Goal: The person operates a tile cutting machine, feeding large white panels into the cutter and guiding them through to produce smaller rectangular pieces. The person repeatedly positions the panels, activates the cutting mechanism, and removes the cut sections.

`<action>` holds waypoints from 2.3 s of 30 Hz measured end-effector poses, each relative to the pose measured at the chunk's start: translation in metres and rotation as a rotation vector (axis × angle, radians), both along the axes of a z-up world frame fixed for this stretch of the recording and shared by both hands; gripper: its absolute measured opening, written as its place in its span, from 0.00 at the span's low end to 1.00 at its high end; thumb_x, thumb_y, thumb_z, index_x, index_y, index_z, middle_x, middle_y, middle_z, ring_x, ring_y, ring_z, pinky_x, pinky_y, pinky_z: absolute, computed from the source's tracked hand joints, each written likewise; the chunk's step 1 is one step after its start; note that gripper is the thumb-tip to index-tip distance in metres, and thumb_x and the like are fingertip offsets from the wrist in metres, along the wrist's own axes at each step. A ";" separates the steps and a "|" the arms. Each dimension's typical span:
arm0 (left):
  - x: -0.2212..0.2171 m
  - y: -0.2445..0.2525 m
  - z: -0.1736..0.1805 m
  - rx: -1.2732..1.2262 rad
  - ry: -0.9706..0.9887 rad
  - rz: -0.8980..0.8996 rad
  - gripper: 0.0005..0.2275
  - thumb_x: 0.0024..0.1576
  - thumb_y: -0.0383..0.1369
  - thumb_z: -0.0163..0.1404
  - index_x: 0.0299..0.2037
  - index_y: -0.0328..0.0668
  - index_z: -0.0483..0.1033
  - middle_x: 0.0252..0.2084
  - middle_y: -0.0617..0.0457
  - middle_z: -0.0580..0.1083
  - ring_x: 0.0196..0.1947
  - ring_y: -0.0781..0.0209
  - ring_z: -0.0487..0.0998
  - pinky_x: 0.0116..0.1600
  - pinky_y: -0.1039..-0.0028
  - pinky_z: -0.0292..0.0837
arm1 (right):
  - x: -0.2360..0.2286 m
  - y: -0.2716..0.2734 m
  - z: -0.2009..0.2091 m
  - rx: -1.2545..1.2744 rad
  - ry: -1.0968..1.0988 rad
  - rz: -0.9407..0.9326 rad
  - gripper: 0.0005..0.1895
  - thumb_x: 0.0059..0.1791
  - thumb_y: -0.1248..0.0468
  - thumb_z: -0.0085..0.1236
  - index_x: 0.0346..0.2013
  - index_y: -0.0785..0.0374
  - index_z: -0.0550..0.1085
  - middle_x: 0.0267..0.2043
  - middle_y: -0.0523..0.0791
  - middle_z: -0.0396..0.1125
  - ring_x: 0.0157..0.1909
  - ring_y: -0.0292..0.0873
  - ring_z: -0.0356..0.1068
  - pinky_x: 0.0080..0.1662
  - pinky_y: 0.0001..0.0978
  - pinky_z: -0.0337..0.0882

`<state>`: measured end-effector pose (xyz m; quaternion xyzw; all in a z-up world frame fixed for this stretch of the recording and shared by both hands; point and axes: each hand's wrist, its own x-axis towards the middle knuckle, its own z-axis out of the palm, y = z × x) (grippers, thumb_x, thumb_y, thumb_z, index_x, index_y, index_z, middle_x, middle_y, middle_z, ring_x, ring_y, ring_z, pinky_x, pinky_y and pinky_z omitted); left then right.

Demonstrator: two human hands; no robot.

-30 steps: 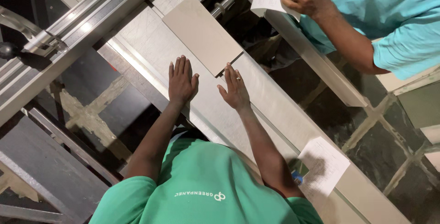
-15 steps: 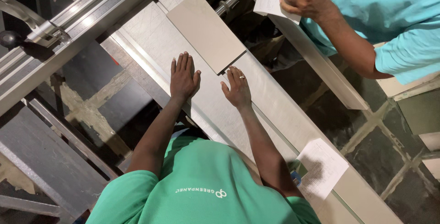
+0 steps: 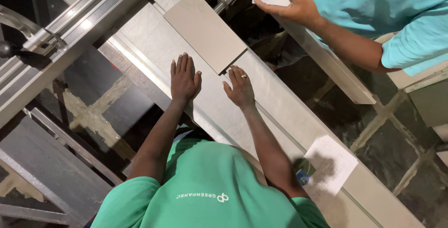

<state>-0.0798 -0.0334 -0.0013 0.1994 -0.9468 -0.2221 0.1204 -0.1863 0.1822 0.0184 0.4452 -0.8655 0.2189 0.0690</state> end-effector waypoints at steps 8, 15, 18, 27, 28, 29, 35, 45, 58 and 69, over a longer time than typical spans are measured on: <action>0.001 0.000 -0.002 -0.019 0.024 -0.004 0.29 0.66 0.43 0.42 0.72 0.29 0.59 0.76 0.38 0.56 0.78 0.44 0.51 0.79 0.51 0.37 | 0.000 0.000 -0.002 -0.001 -0.005 -0.004 0.25 0.50 0.60 0.62 0.57 0.71 0.69 0.65 0.54 0.62 0.68 0.56 0.62 0.67 0.49 0.64; 0.000 0.000 -0.003 -0.011 -0.041 0.003 0.29 0.66 0.44 0.40 0.72 0.29 0.57 0.77 0.39 0.55 0.78 0.46 0.49 0.79 0.52 0.36 | -0.001 0.001 -0.009 0.016 -0.013 -0.016 0.26 0.50 0.59 0.61 0.58 0.70 0.68 0.66 0.54 0.62 0.68 0.56 0.62 0.67 0.49 0.64; -0.001 -0.001 -0.005 -0.048 -0.046 -0.006 0.29 0.67 0.45 0.40 0.73 0.30 0.57 0.77 0.39 0.54 0.78 0.46 0.48 0.79 0.53 0.35 | -0.002 0.002 -0.011 0.023 -0.033 -0.018 0.26 0.50 0.59 0.60 0.58 0.71 0.68 0.66 0.54 0.62 0.69 0.57 0.61 0.67 0.50 0.64; -0.001 -0.002 -0.004 -0.032 -0.064 -0.002 0.29 0.66 0.45 0.40 0.73 0.30 0.57 0.77 0.40 0.54 0.78 0.46 0.48 0.79 0.53 0.35 | -0.002 0.001 -0.010 0.000 -0.035 -0.017 0.26 0.51 0.59 0.61 0.58 0.73 0.68 0.66 0.56 0.62 0.68 0.58 0.62 0.65 0.50 0.66; 0.001 -0.001 -0.003 -0.024 -0.054 -0.004 0.29 0.66 0.44 0.40 0.73 0.30 0.57 0.77 0.39 0.55 0.78 0.46 0.48 0.79 0.53 0.35 | -0.001 0.002 -0.010 -0.003 -0.035 -0.014 0.26 0.51 0.59 0.61 0.58 0.73 0.68 0.66 0.56 0.62 0.68 0.59 0.62 0.65 0.51 0.66; 0.001 0.000 -0.002 -0.017 -0.044 -0.005 0.29 0.66 0.44 0.40 0.72 0.29 0.57 0.76 0.39 0.55 0.78 0.46 0.49 0.79 0.52 0.35 | -0.001 0.002 -0.009 -0.004 -0.036 -0.013 0.26 0.51 0.59 0.61 0.58 0.73 0.68 0.65 0.56 0.62 0.68 0.59 0.62 0.65 0.50 0.66; 0.002 0.000 0.003 0.011 -0.006 -0.007 0.29 0.66 0.43 0.42 0.72 0.27 0.58 0.76 0.36 0.55 0.78 0.44 0.49 0.79 0.52 0.34 | -0.002 0.001 -0.007 -0.014 -0.059 -0.002 0.27 0.51 0.60 0.62 0.59 0.75 0.67 0.64 0.57 0.62 0.68 0.59 0.62 0.65 0.50 0.65; 0.002 0.000 0.013 0.034 -0.069 -0.011 0.29 0.66 0.42 0.42 0.72 0.27 0.56 0.76 0.37 0.54 0.78 0.44 0.49 0.79 0.52 0.34 | 0.002 -0.001 0.001 -0.038 -0.085 -0.043 0.34 0.51 0.62 0.62 0.67 0.73 0.61 0.67 0.56 0.60 0.70 0.57 0.60 0.65 0.49 0.65; -0.002 -0.001 0.017 -0.013 -0.234 -0.041 0.37 0.65 0.53 0.37 0.75 0.28 0.48 0.79 0.39 0.47 0.80 0.48 0.41 0.80 0.53 0.29 | 0.002 -0.001 -0.004 0.002 -0.069 -0.086 0.33 0.52 0.61 0.60 0.68 0.69 0.61 0.69 0.54 0.58 0.71 0.57 0.59 0.66 0.51 0.65; -0.036 -0.004 0.024 0.011 -0.343 -0.078 0.63 0.46 0.80 0.29 0.76 0.22 0.37 0.80 0.33 0.38 0.80 0.44 0.31 0.80 0.54 0.26 | -0.002 -0.005 0.003 0.029 -0.061 -0.163 0.33 0.53 0.59 0.60 0.67 0.71 0.61 0.69 0.55 0.58 0.73 0.58 0.56 0.69 0.52 0.60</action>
